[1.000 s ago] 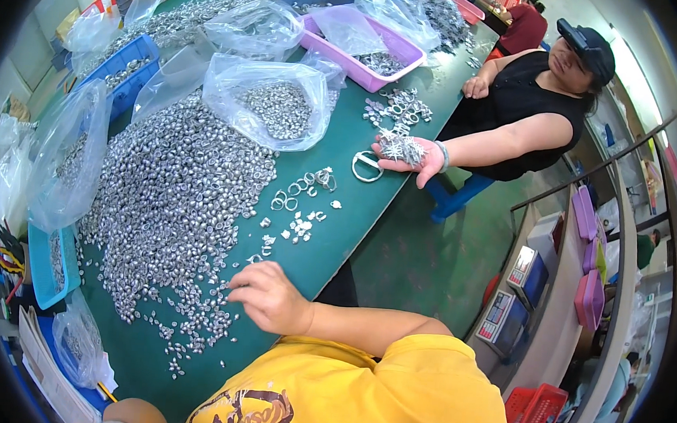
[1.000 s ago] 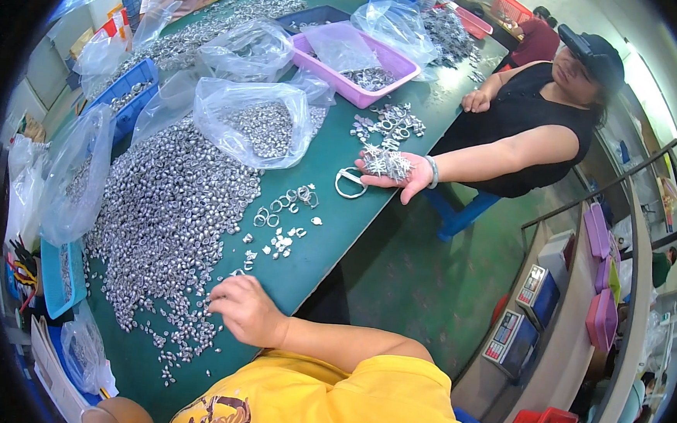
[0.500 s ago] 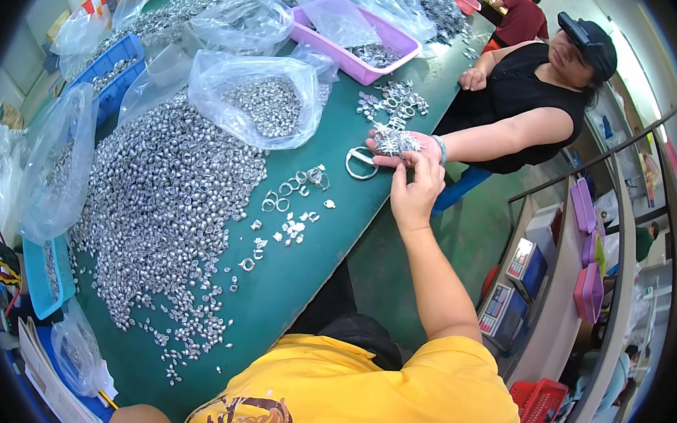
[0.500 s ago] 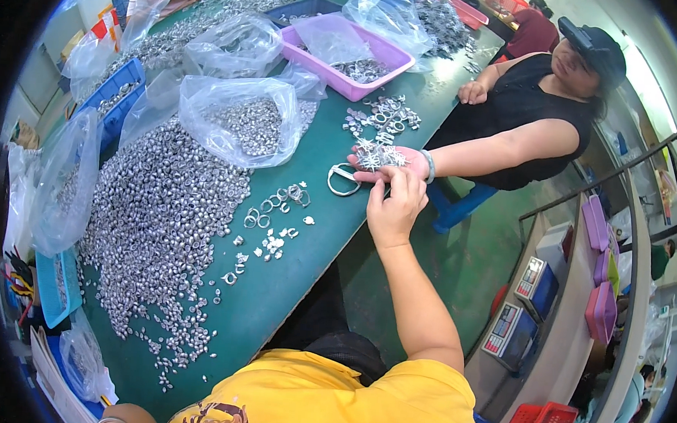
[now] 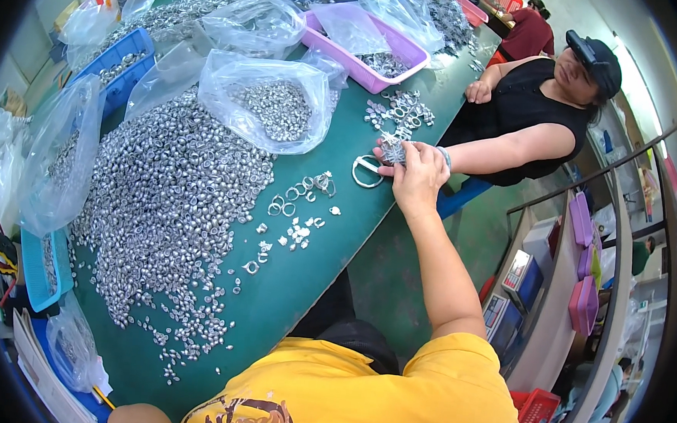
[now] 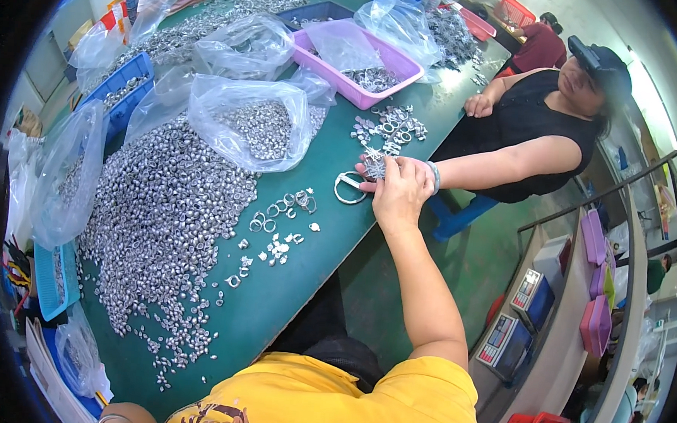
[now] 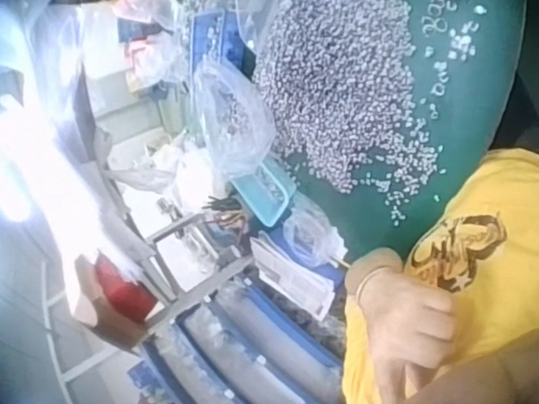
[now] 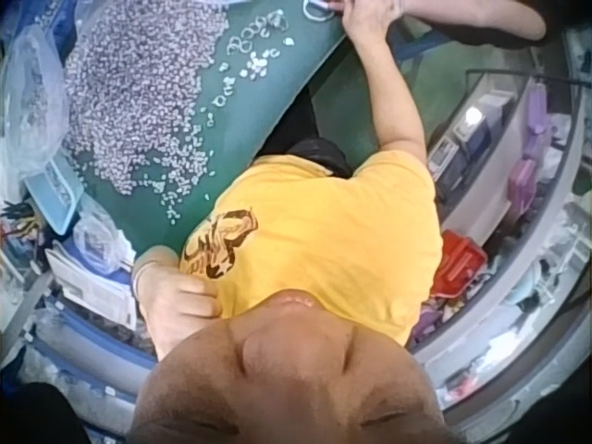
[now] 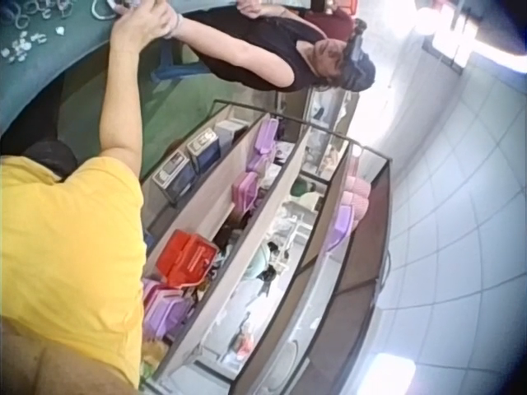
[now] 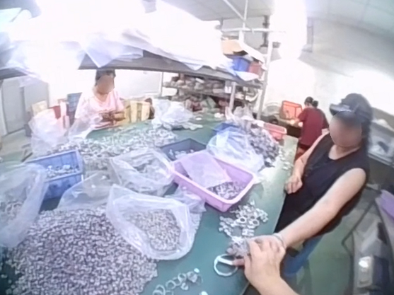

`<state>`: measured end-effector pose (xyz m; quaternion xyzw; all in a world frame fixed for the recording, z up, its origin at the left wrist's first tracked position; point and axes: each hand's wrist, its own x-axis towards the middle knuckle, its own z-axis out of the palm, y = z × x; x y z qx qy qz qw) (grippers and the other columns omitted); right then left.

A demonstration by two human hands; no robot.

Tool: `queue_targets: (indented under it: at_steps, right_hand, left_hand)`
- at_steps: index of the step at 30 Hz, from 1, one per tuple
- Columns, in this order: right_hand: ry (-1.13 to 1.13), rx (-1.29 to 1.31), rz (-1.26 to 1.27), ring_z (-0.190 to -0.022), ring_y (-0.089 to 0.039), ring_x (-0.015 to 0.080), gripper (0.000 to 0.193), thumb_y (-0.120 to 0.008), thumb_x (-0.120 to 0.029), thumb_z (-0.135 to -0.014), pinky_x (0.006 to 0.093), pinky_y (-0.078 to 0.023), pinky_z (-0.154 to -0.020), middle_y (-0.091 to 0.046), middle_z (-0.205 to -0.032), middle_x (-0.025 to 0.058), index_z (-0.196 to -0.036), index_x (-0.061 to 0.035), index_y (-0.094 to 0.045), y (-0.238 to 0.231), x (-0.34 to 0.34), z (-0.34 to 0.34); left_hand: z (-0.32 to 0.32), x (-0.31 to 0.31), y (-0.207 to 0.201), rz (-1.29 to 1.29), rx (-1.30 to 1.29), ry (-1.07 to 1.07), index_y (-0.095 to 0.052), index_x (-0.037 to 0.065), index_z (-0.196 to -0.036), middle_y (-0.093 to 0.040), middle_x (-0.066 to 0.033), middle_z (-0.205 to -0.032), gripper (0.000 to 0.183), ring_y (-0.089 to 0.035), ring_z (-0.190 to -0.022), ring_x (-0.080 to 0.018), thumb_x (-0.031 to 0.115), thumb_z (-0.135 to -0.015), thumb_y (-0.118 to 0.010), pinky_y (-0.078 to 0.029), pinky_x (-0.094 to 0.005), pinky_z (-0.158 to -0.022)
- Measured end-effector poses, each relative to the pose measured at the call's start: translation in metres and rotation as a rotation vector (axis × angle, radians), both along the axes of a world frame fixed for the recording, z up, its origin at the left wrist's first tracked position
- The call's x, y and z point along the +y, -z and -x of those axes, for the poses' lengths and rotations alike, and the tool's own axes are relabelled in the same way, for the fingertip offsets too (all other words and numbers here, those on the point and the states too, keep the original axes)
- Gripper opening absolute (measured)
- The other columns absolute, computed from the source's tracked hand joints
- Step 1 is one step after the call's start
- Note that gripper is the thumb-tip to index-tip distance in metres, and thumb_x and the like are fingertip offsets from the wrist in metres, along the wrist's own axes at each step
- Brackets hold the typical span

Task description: The person sorts through a large pile of small silver-colored metal components on a green work table, picking them up and checking them before setting some aside.

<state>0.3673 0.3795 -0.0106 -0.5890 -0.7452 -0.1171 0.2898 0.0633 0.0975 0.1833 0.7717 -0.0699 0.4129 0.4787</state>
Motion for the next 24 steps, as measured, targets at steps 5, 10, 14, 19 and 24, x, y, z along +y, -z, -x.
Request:
queue_targets:
  at_steps: [5, 10, 14, 19, 24]
  right_hand:
    - [-0.088, -0.079, -0.125, -0.103, -0.048, 0.0310, 0.030, -0.061, -0.009, -0.074, 0.0500, -0.027, -0.092, -0.057, -0.105, 0.0079, -0.103, -0.0070, -0.061, 0.001, 0.003, -0.005]
    - [-0.077, -0.070, -0.136, -0.101, -0.049, 0.0295, 0.023, -0.062, -0.010, -0.071, 0.0488, -0.028, -0.091, -0.058, -0.103, 0.0073, -0.094, -0.0088, -0.063, -0.005, 0.002, 0.001]
    - [-0.095, -0.076, -0.080, -0.102, -0.049, 0.0292, 0.023, -0.062, -0.008, -0.071, 0.0484, -0.028, -0.092, -0.058, -0.104, 0.0073, -0.094, -0.0103, -0.063, -0.007, 0.004, -0.001]
    - [-0.148, 0.079, -0.118, -0.095, -0.053, 0.0284, 0.012, -0.060, -0.007, -0.072, 0.0454, -0.033, -0.087, -0.060, -0.092, 0.0064, -0.084, -0.0085, -0.062, -0.001, 0.005, -0.010]
    - [-0.226, 0.178, -0.120, -0.088, -0.055, 0.0280, 0.006, -0.058, -0.008, -0.077, 0.0425, -0.038, -0.077, -0.061, -0.087, 0.0069, -0.081, -0.0072, -0.062, 0.001, -0.003, -0.006]
  left_hand:
    - [0.000, 0.000, 0.000, 0.009, 0.014, -0.016, -0.055, 0.004, -0.065, -0.056, -0.0122, -0.069, 0.055, -0.051, -0.055, -0.0218, 0.045, -0.093, -0.030, -0.039, -0.0327, -0.050]
    - [0.005, 0.000, -0.001, -0.030, 0.122, 0.018, -0.057, 0.003, -0.068, -0.057, -0.0119, -0.072, 0.045, -0.052, -0.057, -0.0220, 0.038, -0.089, -0.038, -0.041, -0.0323, -0.052]
    - [0.003, -0.007, 0.006, -0.057, 0.089, -0.073, -0.058, 0.001, -0.070, -0.058, -0.0115, -0.074, 0.038, -0.053, -0.059, -0.0222, 0.033, -0.086, -0.043, -0.042, -0.0325, -0.054]
    - [0.003, -0.006, 0.006, -0.041, 0.072, -0.055, -0.057, 0.003, -0.074, -0.058, -0.0116, -0.077, 0.030, -0.053, -0.060, -0.0224, 0.028, -0.085, -0.046, -0.042, -0.0323, -0.054]
    - [-0.005, 0.002, 0.009, 0.071, -0.058, 0.010, -0.055, 0.008, -0.073, -0.057, -0.0116, -0.077, 0.020, -0.052, -0.059, -0.0233, 0.021, -0.087, -0.047, -0.040, -0.0323, -0.051]
